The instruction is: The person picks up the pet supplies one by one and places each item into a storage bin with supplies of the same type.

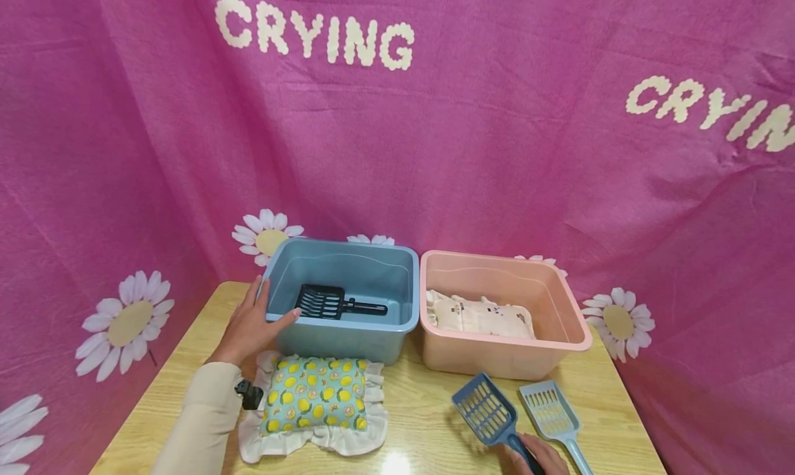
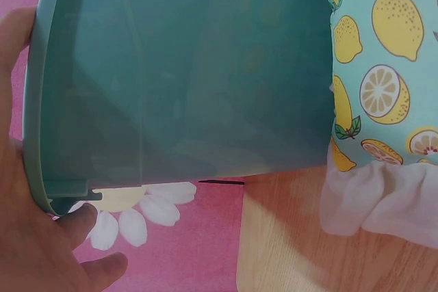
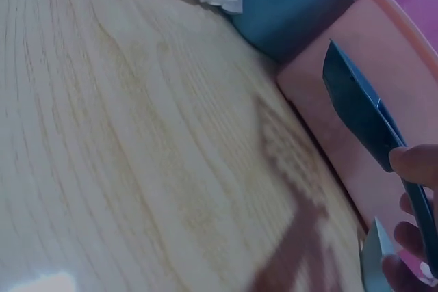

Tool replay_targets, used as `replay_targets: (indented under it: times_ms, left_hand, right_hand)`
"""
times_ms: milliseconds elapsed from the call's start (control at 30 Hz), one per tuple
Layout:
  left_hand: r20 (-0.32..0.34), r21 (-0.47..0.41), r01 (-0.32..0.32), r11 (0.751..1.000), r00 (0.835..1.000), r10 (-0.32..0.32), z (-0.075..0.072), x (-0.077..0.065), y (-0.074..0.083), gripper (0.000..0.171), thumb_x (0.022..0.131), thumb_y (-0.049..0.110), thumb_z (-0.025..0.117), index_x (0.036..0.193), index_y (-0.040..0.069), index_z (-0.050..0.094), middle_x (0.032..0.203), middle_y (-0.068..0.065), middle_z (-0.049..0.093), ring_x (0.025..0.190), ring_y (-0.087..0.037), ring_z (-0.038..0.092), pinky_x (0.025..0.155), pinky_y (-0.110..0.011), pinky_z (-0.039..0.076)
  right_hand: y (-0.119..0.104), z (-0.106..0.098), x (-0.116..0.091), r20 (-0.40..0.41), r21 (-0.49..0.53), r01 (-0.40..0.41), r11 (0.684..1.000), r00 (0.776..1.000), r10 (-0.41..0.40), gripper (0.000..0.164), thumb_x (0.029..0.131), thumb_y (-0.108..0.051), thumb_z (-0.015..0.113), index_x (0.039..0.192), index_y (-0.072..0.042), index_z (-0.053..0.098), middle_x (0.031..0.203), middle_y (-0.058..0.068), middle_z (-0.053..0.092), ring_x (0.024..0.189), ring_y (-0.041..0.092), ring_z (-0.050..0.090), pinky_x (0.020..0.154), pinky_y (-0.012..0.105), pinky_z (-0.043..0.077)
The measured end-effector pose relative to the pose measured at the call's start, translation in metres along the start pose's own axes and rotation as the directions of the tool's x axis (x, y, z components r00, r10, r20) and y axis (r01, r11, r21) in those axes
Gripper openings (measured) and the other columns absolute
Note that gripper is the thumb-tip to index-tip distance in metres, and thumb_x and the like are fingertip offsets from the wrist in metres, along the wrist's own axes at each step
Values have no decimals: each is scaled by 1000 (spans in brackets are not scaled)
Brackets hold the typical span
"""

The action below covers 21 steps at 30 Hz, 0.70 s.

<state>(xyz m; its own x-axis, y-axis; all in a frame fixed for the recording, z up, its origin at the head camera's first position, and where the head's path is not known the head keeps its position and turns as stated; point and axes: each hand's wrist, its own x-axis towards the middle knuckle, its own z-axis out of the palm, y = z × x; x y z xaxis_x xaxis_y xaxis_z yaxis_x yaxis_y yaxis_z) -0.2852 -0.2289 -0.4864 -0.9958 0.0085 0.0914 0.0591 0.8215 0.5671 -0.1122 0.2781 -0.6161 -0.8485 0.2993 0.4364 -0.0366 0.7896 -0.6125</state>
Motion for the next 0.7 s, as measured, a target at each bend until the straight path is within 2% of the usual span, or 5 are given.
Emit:
replay_targets:
  times_ms: [167, 267, 400, 533, 700]
  left_hand:
    - [-4, 1, -5, 1000, 1000, 5, 1, 1, -1, 108, 84, 69, 55, 154, 4, 6, 161, -16, -1, 139, -51, 17, 102, -73, 24]
    - [-8, 7, -8, 1000, 1000, 9, 2, 1, -3, 107, 84, 69, 55, 154, 4, 7, 161, -16, -1, 139, -50, 17, 102, -73, 24]
    - [-8, 4, -4, 1000, 1000, 4, 2, 1, -3, 107, 84, 69, 55, 155, 4, 6, 161, -15, -2, 139, -50, 17, 102, -73, 24]
    - [-9, 0, 0, 1000, 1000, 0, 2, 1, -3, 108, 83, 69, 55, 155, 5, 6, 161, -15, -2, 139, -50, 16, 102, -73, 23]
    - [-7, -2, 2, 1000, 1000, -2, 2, 0, -2, 108, 83, 69, 55, 155, 5, 6, 161, -15, -2, 140, -50, 16, 101, -73, 24]
  right_hand:
    - [-7, -1, 1, 7, -17, -34, 999, 999, 34, 27, 76, -18, 83, 101, -13, 75, 101, 0, 70, 93, 16, 62, 78, 3, 37]
    - [-14, -3, 3, 38, -49, -102, 994, 994, 104, 26, 80, -25, 80, 104, -15, 75, 104, 1, 69, 96, 17, 61, 77, 7, 41]
    - [-24, -7, 6, 91, -84, -170, 982, 980, 178, 28, 85, -32, 75, 107, -15, 74, 106, 3, 68, 100, 18, 61, 78, 27, 52]
    - [-31, -9, 8, 118, -86, -181, 980, 975, 191, 30, 86, -33, 73, 109, -13, 74, 108, 7, 67, 101, 22, 61, 79, 43, 54]
    - [-34, -9, 9, 95, -78, -150, 986, 983, 157, 27, 83, -26, 77, 107, -13, 75, 107, 6, 67, 98, 21, 62, 77, 36, 54]
